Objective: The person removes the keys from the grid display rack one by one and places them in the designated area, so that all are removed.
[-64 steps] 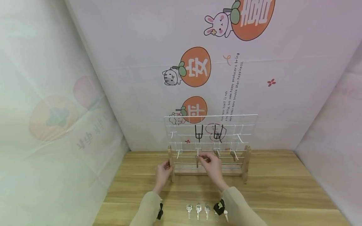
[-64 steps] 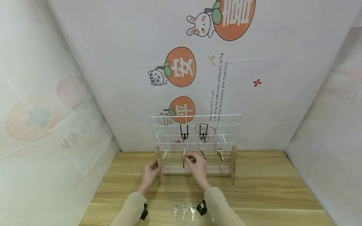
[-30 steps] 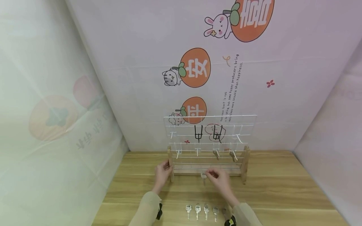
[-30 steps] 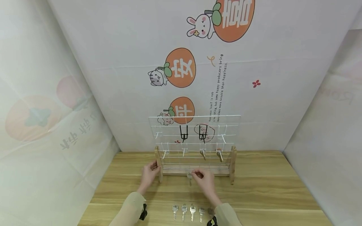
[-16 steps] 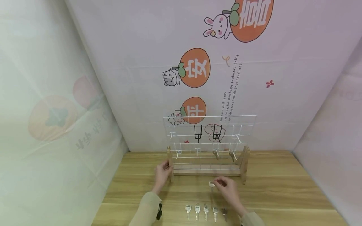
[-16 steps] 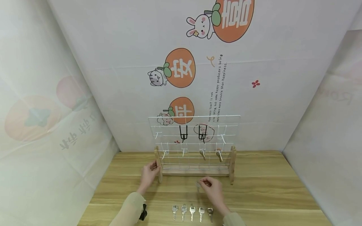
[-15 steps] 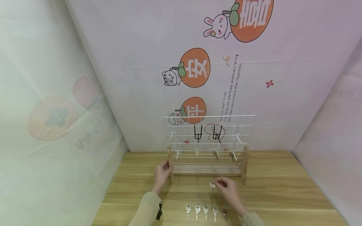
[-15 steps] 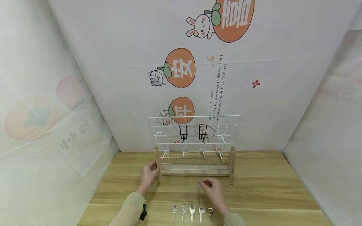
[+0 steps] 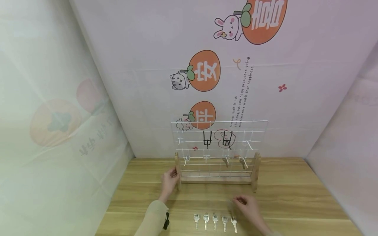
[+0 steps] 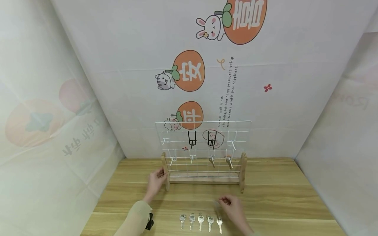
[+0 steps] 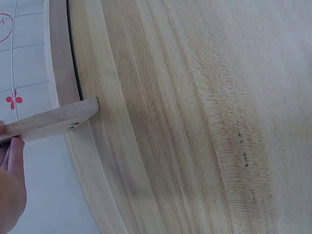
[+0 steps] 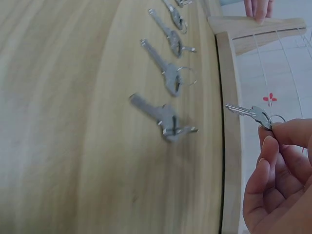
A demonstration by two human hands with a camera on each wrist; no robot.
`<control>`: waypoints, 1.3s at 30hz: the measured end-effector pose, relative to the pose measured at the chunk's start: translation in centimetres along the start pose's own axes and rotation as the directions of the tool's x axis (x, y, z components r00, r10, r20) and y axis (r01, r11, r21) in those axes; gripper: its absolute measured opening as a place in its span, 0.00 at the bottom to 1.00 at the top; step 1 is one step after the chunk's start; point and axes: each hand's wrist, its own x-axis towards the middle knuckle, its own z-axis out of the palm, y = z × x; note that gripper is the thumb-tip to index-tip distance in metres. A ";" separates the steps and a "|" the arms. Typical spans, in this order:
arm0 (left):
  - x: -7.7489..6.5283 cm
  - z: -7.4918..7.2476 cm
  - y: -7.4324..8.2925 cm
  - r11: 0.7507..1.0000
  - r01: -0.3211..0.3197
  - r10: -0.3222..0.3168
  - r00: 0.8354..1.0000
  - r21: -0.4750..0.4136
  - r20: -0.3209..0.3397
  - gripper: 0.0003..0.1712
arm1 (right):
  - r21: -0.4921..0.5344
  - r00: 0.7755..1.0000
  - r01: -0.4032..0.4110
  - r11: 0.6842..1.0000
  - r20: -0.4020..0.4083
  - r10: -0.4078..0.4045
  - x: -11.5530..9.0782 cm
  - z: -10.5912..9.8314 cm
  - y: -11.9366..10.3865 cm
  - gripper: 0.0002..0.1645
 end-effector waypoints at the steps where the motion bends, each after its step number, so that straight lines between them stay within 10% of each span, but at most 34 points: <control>1: 0.0 0.0 0.0 1.000 0.006 -0.006 1.000 0.000 0.001 0.22 | -0.012 1.000 -0.007 1.000 0.006 0.007 -0.2 -0.2 0.2 0.03; 21: 0.0 -0.1 -0.2 1.000 0.006 -0.006 1.000 -0.024 0.004 0.22 | -0.155 0.975 -0.078 0.985 0.195 0.108 -1.9 -2.8 3.2 0.06; 39: 0.0 0.1 -0.1 1.000 -0.007 0.007 1.000 -0.006 0.003 0.21 | -0.235 0.970 -0.105 0.966 0.189 0.152 -2.3 -3.4 4.0 0.02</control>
